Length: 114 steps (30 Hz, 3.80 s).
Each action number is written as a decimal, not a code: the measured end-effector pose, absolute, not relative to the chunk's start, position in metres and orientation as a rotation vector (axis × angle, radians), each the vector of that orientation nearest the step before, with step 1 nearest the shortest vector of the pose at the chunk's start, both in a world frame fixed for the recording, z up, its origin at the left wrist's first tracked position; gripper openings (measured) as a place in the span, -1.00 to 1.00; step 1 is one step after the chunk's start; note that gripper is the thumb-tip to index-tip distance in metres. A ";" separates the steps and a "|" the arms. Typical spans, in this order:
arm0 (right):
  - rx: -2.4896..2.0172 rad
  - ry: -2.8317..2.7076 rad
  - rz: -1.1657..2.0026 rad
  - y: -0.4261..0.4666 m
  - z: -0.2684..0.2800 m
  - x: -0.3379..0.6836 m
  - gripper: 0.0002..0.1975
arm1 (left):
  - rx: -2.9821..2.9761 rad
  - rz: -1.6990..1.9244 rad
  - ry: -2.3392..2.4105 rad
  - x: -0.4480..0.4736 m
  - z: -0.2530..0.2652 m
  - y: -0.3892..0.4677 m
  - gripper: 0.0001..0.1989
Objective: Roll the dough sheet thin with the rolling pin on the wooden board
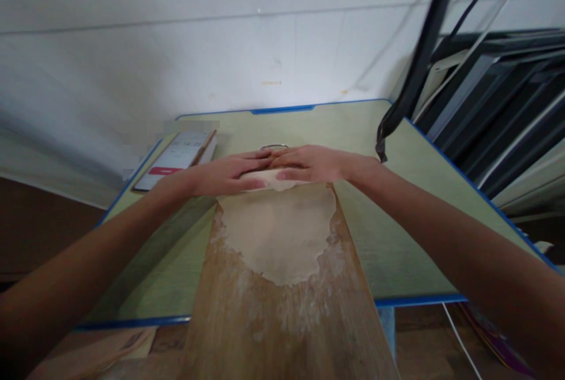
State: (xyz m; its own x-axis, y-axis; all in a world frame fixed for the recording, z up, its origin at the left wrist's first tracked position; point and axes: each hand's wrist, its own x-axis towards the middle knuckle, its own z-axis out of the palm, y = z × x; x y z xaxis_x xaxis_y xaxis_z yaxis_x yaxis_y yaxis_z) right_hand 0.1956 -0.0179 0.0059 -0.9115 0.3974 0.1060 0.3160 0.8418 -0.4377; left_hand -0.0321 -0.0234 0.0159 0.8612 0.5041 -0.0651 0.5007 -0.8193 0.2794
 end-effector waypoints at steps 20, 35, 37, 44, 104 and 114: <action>-0.973 -2.728 -0.183 -0.091 -0.013 0.195 -0.48 | 3.050 0.158 0.995 -0.037 0.002 -0.085 -0.47; -0.991 -2.655 -0.059 -0.128 -0.016 0.197 -0.30 | 2.990 0.220 1.100 -0.036 -0.002 -0.126 -0.24; -1.017 -2.663 -0.033 -0.110 -0.013 0.196 -0.32 | 2.964 0.209 1.119 -0.034 0.001 -0.108 -0.30; -1.078 -2.663 0.067 -0.067 -0.003 0.188 -0.46 | 2.970 0.245 1.097 -0.029 0.005 -0.061 -0.49; -0.974 -2.724 -0.048 -0.098 -0.012 0.194 -0.29 | 3.044 0.227 1.062 -0.033 0.000 -0.089 -0.41; -0.994 -2.529 0.235 -0.140 0.013 0.206 -0.60 | 3.156 0.242 0.868 -0.051 0.010 -0.134 -0.56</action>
